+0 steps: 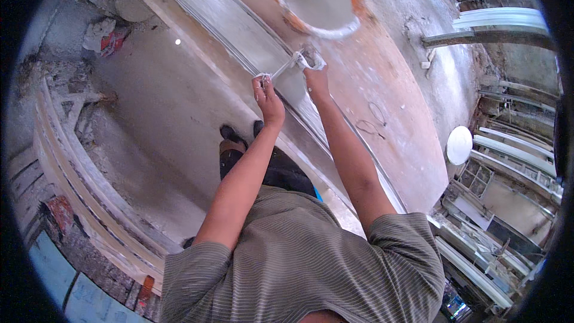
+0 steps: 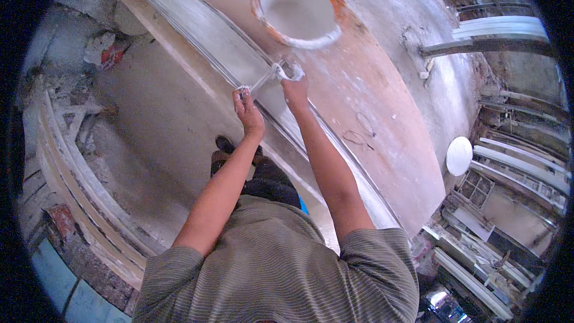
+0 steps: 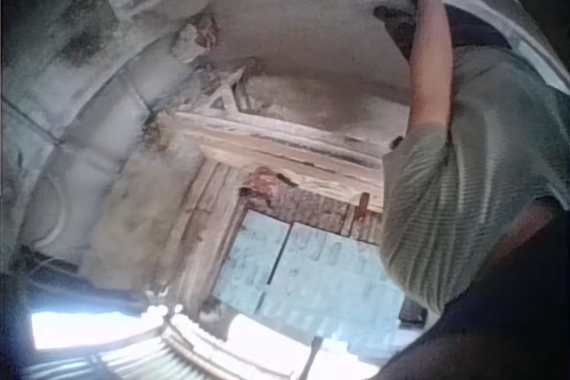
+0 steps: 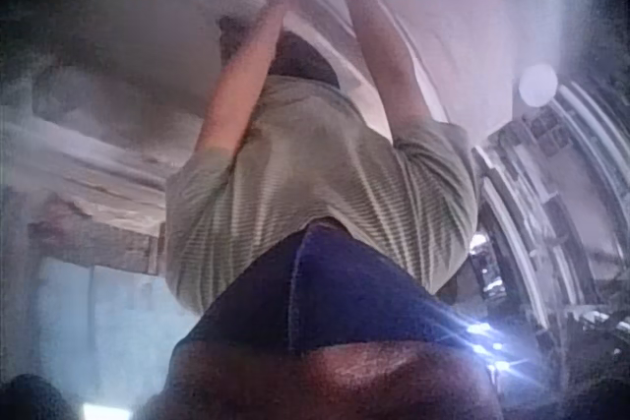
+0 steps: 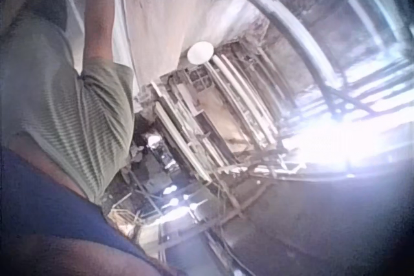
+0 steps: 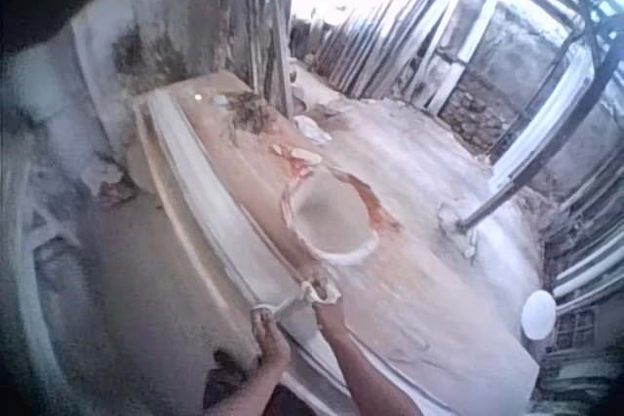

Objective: The person applies a white paste to a long wooden beam using their hands. They repeatedly scoop the paste from a bucket and smooth it along the beam's surface.

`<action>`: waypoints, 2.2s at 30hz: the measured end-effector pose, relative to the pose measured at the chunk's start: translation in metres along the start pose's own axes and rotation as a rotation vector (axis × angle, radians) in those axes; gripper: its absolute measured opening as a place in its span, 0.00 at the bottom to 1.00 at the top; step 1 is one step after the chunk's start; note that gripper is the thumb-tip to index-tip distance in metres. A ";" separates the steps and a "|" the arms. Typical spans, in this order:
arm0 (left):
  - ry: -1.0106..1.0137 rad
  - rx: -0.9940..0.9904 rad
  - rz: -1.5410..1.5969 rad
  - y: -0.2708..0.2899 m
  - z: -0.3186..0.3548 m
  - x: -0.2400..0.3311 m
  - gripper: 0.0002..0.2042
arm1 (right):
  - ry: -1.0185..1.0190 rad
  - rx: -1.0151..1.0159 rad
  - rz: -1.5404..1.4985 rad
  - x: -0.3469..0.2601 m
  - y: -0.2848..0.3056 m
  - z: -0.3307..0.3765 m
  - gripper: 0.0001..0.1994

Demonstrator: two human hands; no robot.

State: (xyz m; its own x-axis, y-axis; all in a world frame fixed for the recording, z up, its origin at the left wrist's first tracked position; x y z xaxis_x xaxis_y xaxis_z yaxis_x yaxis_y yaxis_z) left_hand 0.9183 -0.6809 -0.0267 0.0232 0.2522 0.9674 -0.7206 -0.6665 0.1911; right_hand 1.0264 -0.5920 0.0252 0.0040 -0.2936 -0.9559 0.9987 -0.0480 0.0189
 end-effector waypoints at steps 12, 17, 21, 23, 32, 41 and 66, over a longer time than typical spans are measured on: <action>0.038 -0.023 0.101 -0.074 0.258 -0.033 0.10 | 0.081 -0.081 0.066 0.043 0.244 0.112 0.19; 0.033 -0.068 0.009 -0.104 0.389 -0.048 0.10 | 0.080 -0.104 0.106 0.064 0.360 0.168 0.18; 0.087 -0.113 -0.012 -0.129 0.491 -0.064 0.11 | 0.046 -0.121 0.108 0.085 0.453 0.216 0.17; 0.126 -0.140 0.007 -0.142 0.540 -0.069 0.10 | 0.024 -0.107 0.152 0.102 0.500 0.234 0.17; 0.077 -0.143 -0.061 -0.194 0.751 -0.095 0.10 | -0.004 -0.119 0.242 0.110 0.673 0.338 0.17; 0.113 -0.045 -0.110 -0.242 0.917 -0.107 0.10 | 0.023 -0.220 0.271 0.143 0.819 0.405 0.15; 0.025 -0.415 -0.069 -0.288 1.146 -0.147 0.11 | -0.104 0.047 0.110 0.189 1.041 0.544 0.21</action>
State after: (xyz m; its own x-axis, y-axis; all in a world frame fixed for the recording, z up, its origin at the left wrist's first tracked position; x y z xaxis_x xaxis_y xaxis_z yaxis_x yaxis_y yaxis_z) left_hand 1.9162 -1.3302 -0.0337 0.0684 0.3066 0.9494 -0.9359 -0.3099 0.1675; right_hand 2.0393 -1.2163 0.0239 0.1054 -0.3965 -0.9120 0.9889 -0.0544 0.1380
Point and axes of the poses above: each hand's wrist, its own z-axis away from the middle knuckle, its own y-axis out of the back of the hand, x = y × z, the point moved 3 cm from there along -z, towards the middle knuckle, and after that the axes turned 15 degrees about -z, right-handed, at the moved point
